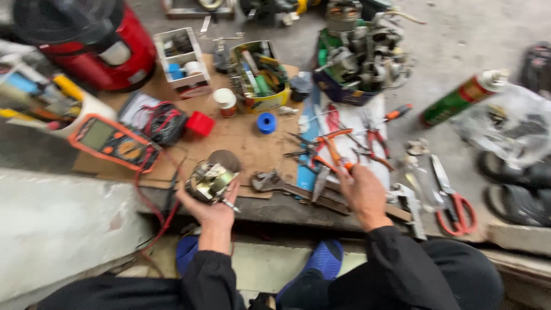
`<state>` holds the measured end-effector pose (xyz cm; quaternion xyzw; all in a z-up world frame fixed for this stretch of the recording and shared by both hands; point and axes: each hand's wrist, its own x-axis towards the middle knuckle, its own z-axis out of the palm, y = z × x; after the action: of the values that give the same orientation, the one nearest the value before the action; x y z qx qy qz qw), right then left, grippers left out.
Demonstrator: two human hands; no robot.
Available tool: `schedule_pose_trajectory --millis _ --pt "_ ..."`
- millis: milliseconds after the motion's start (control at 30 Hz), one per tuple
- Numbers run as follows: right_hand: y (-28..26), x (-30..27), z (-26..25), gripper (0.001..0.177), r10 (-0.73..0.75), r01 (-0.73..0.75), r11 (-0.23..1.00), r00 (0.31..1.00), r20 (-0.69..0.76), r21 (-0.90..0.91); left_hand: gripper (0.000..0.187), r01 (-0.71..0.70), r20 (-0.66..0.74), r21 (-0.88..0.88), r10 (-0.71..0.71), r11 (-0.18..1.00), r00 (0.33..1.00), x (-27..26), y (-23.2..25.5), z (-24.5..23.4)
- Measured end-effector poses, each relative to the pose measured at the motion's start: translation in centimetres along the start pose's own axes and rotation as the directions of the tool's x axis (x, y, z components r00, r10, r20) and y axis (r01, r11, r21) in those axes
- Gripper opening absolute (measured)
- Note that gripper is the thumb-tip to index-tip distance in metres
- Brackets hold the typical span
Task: The person disassembles a small electric motor by hand, removing the outer casing and internal components. They then use a power drill to remove screws from the motor housing and continue to separate the parts, including the rotor and stator, placing them on the workbench.
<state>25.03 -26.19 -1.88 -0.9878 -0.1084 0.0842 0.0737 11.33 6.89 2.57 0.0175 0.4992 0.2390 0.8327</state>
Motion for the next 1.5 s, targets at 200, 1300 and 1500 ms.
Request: schedule_pose_trajectory --millis 200,1300,1500 --pt "5.1 4.3 5.4 0.053 -0.002 -0.001 0.995 1.0 -0.028 -0.096 0.092 -0.052 0.039 0.021 0.051 0.998 0.998 0.4 1.6 -2.3" --pt "18.2 -23.4 -8.1 0.033 0.766 -0.365 0.301 0.643 0.005 0.881 0.059 -0.048 0.22 0.528 -0.082 0.848 0.972 -5.2 -4.0 -4.0" --pt "16.5 -31.1 -2.3 0.056 0.809 -0.625 -0.203 0.327 0.488 0.754 0.074 -0.068 0.233 0.607 -0.095 0.792 0.968 -6.8 -6.5 -3.8"
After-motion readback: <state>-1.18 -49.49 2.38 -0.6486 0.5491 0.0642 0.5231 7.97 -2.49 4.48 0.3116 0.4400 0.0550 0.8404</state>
